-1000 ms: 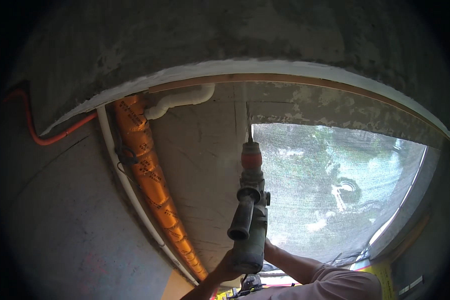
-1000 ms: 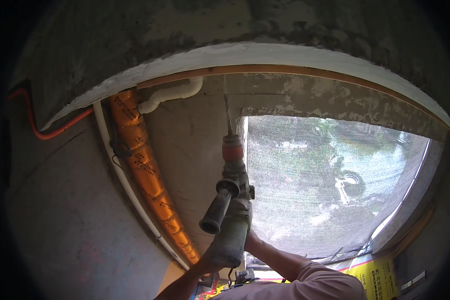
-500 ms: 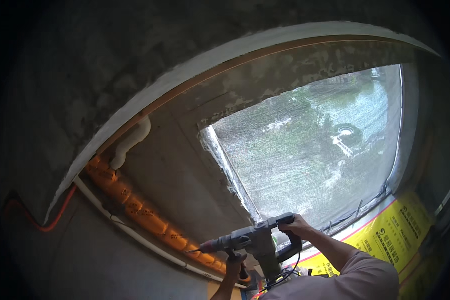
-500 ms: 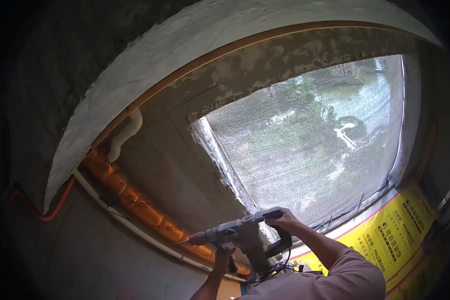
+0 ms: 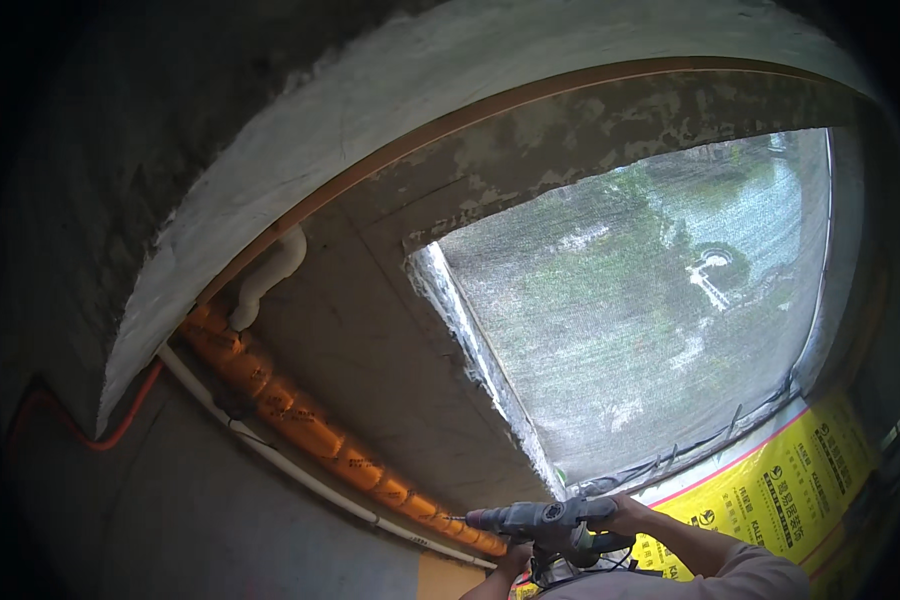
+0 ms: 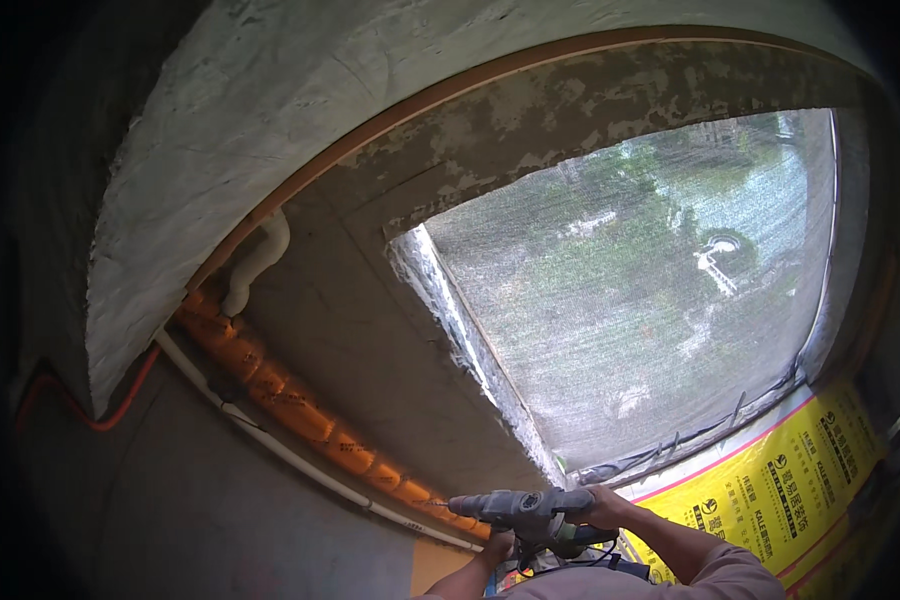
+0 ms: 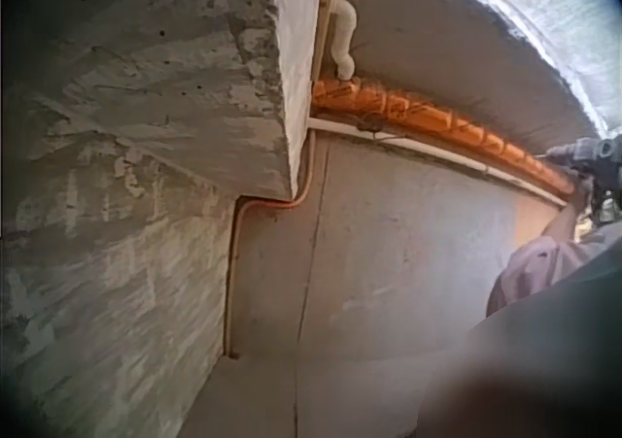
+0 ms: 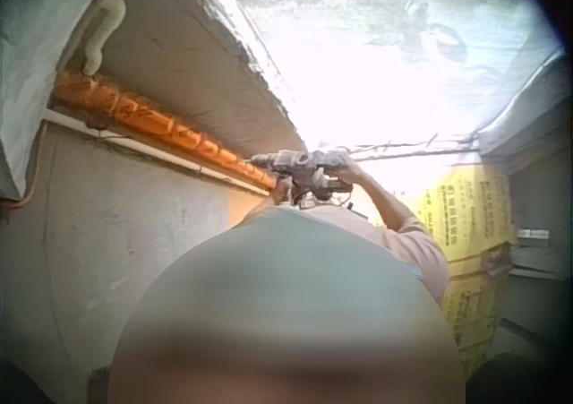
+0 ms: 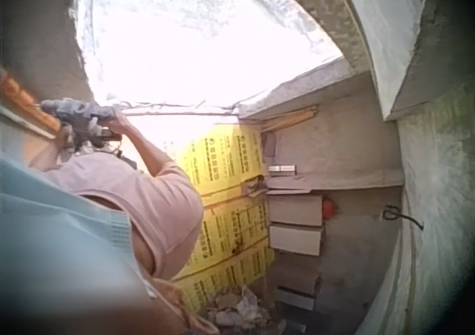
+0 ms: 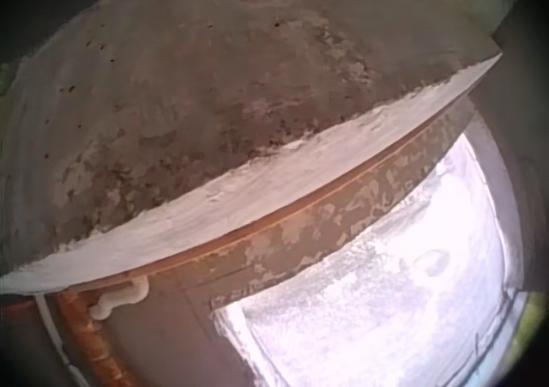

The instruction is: Using a hammer drill to create holes in a concrete lintel above a window.

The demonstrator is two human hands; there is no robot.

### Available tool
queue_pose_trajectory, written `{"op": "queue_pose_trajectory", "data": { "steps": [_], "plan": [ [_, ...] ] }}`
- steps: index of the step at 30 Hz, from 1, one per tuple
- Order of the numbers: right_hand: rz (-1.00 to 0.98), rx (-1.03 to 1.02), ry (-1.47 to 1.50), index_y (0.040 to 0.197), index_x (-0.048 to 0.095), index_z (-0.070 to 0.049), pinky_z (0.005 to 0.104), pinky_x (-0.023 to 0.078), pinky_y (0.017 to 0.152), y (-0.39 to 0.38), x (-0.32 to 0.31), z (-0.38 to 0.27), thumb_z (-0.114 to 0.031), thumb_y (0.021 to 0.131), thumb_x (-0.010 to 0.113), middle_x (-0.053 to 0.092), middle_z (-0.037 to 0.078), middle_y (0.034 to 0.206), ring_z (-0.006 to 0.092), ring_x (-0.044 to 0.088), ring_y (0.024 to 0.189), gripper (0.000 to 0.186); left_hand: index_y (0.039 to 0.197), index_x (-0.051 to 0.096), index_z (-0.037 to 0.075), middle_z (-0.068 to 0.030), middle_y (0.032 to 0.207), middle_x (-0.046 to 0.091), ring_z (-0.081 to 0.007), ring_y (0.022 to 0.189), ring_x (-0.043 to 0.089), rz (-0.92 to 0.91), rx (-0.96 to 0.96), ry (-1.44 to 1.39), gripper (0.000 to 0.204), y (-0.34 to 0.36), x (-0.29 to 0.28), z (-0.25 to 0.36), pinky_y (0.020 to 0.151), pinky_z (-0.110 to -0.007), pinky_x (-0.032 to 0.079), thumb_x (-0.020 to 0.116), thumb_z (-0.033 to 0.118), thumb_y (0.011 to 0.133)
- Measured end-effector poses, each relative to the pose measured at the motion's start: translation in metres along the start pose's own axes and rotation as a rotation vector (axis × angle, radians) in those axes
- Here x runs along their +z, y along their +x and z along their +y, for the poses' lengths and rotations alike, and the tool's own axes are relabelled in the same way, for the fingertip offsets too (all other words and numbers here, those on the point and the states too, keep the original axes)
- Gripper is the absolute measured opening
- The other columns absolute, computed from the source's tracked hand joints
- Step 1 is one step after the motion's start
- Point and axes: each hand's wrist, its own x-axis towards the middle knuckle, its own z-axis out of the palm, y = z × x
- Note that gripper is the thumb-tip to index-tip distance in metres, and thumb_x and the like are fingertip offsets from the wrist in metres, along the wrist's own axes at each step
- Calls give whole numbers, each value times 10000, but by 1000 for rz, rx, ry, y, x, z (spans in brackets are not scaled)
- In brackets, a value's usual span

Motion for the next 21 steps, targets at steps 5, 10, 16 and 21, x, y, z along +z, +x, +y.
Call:
{"op": "queue_pose_trajectory", "data": {
  "steps": [5,10,16,21],
  "plan": [
    [-46,-59,-44,981,666,-30,312,489,805,6,4,-9,-134,793,721,686,35,909,107,579,841,222,1052,548,51,-77,946,587,-204,910,586,49,0,-51,260,-1,1,8,823,-354,475,626,219,871],
    [-116,-102,-75,1050,660,-43,298,492,840,14,15,-18,-80,750,749,691,27,973,108,594,880,315,1085,533,50,-80,989,573,-209,947,570,-16,16,-85,294,-22,-17,-3,850,-360,462,622,236,875],
    [7,-208,-69,978,672,-33,313,495,749,4,19,3,-149,797,726,682,42,857,102,563,782,222,1124,514,49,-84,1041,556,-214,992,552,-218,-19,9,336,-21,-1,2,882,-368,446,617,257,881],
    [61,-89,-195,989,672,-52,319,498,776,-19,33,-4,-156,777,741,693,62,889,112,585,806,245,1157,499,48,-88,1084,542,-218,1029,536,-498,-83,111,371,-26,1,0,908,-373,433,612,274,886]
  ]
}}
